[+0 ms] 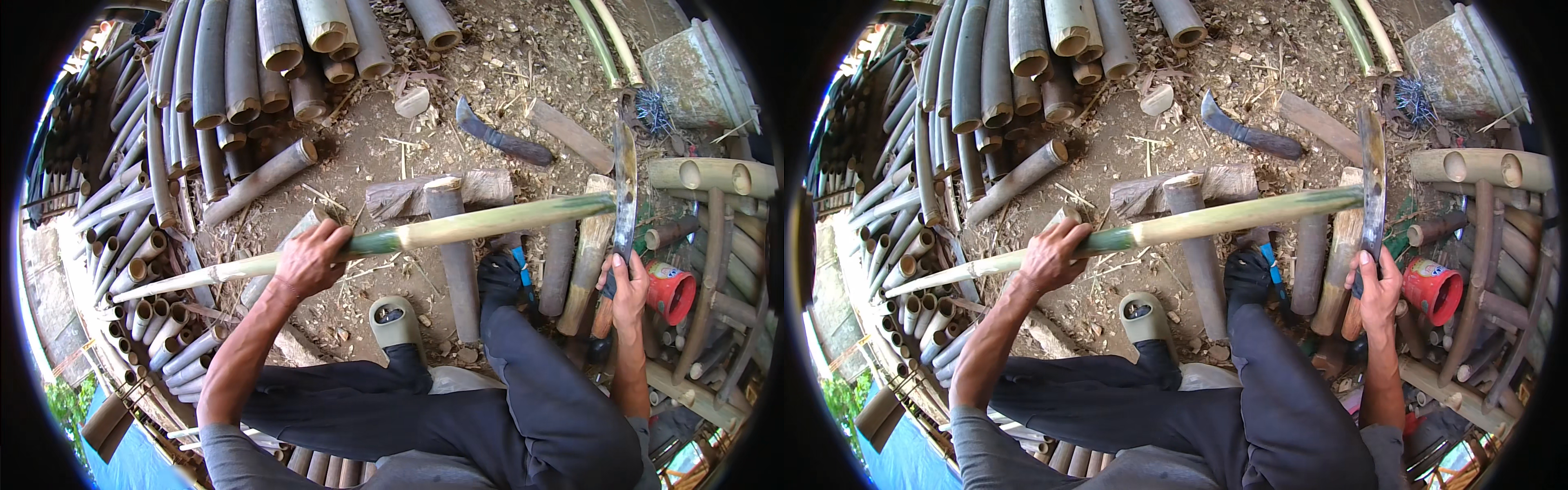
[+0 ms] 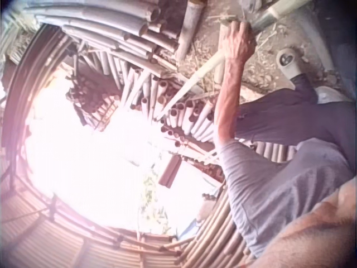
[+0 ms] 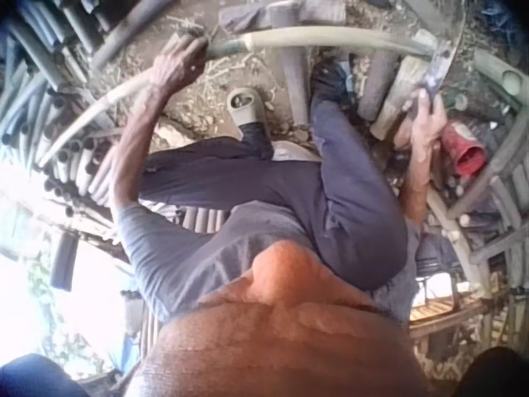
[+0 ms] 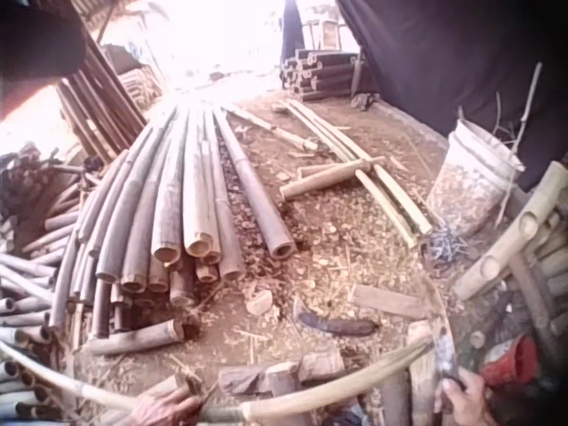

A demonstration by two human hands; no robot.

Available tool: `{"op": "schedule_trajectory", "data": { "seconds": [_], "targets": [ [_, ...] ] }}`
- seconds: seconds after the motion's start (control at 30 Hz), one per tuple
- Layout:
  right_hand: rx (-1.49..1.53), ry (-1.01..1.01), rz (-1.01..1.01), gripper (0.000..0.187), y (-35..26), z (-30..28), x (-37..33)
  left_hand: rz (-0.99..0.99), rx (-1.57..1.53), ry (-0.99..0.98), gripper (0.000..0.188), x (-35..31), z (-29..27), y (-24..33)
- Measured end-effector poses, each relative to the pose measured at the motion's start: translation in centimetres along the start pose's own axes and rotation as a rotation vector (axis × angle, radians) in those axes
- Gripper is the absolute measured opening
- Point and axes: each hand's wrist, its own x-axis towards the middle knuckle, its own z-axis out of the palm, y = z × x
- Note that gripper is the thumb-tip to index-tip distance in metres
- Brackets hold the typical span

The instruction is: The person selects a long bamboo pole and cuts a short segment from it using a hand saw. They then use a wooden mallet and a knife to split the segment and remove the inner pith. Finally, they use a chisel to smooth the interior surface of the bamboo piece.

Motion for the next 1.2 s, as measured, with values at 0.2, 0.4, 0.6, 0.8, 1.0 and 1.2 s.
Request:
{"op": "schedule_trajectory", "data": {
  "seconds": [0.2,0.4,0.6,0.8,1.0,1.2],
  "targets": [
    [0.003,-0.028,0.023,0.016,0.2,0.3,0.0,-0.01,-0.086,-0.026,0.046,2.0,1.0,0.8],
    [-0.003,-0.042,0.049,0.017,0.7,0.8,0.0,-0.079,-0.077,-0.006,0.044,1.5,1.2,-0.2],
    [-0.041,-0.053,0.028,0.019,0.3,1.0,-0.3,-0.092,-0.079,0.062,0.041,1.6,0.9,0.2],
    [-0.053,-0.053,0.037,0.019,0.1,1.2,-0.4,-0.093,-0.071,0.069,0.042,1.8,1.2,0.4],
    [-0.056,-0.054,0.044,0.016,0.4,1.1,-0.4,-0.111,-0.09,0.057,0.043,1.8,1.1,0.5],
    [-0.057,-0.069,0.046,0.014,1.4,0.3,-0.7,-0.193,-0.041,-0.114,0.053,3.0,1.2,0.9]
  ]
}}
